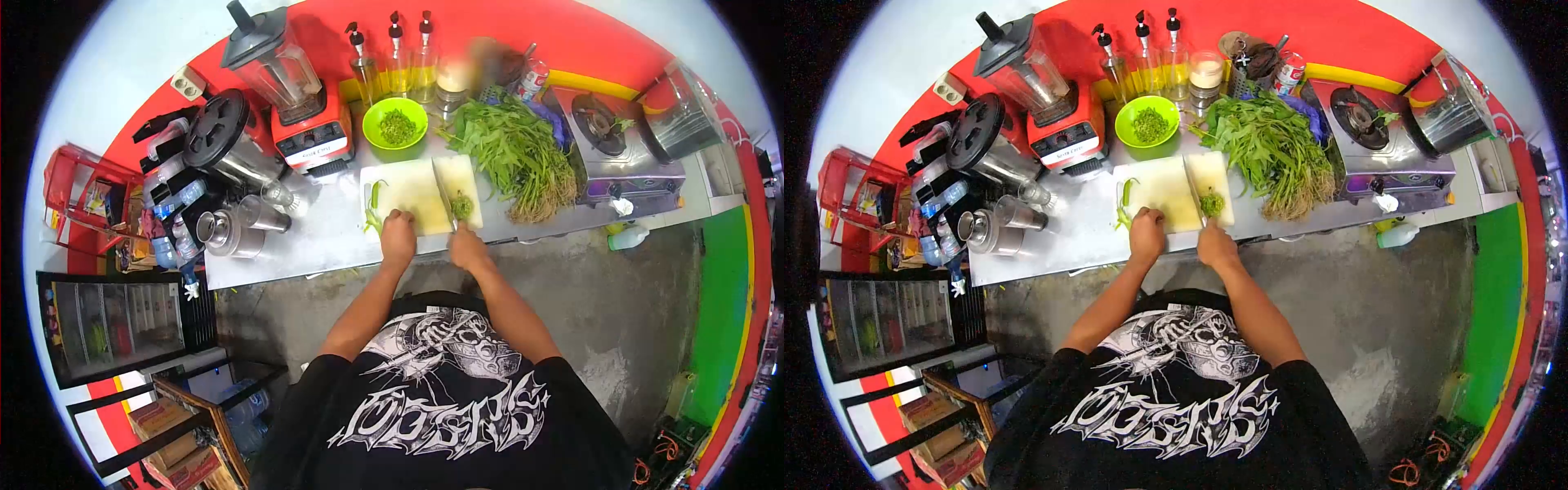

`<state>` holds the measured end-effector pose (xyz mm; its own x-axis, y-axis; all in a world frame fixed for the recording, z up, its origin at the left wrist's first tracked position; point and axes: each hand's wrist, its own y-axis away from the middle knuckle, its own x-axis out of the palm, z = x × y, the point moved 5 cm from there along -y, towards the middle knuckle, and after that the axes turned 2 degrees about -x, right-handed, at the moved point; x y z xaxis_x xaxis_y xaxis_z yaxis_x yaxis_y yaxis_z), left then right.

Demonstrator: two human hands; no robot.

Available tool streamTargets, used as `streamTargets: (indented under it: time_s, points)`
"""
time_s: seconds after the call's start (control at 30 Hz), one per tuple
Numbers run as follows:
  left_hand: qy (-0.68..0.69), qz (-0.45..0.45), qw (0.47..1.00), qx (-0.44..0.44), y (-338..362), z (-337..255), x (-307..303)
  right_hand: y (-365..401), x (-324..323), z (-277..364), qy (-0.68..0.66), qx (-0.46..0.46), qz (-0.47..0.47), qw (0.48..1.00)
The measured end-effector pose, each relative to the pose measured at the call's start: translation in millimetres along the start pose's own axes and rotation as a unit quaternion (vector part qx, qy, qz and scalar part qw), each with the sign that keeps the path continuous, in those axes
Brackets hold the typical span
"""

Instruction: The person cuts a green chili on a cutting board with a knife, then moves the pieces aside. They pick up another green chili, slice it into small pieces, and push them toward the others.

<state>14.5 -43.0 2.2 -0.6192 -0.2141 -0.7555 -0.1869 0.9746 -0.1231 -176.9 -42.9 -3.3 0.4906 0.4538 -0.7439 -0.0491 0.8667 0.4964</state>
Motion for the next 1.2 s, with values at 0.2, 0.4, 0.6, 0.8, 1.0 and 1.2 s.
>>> streamTargets:
  time_s: [0.2,0.4,0.6,0.8,1.0,1.2]
  points:
    - [-0.002,-0.013,1.000,-0.029,1,-4,-4,-1,1,6,-0.035,-0.043,0.032,0.998]
    - [-0.010,0.022,1.000,-0.019,0,8,8,2,16,34,-0.011,-0.198,-0.015,0.980]
    - [0.019,0.018,0.999,0.046,-2,-2,8,14,13,49,0.027,-0.132,0.046,0.990]
    - [0.022,-0.012,0.996,0.088,10,-4,4,18,29,46,0.077,-0.097,0.050,0.991]
    - [0.031,-0.009,0.999,0.044,6,1,4,14,19,57,0.089,-0.092,0.063,0.990]
    - [0.059,0.013,0.998,-0.015,-2,5,2,13,33,50,0.090,-0.090,0.053,0.991]
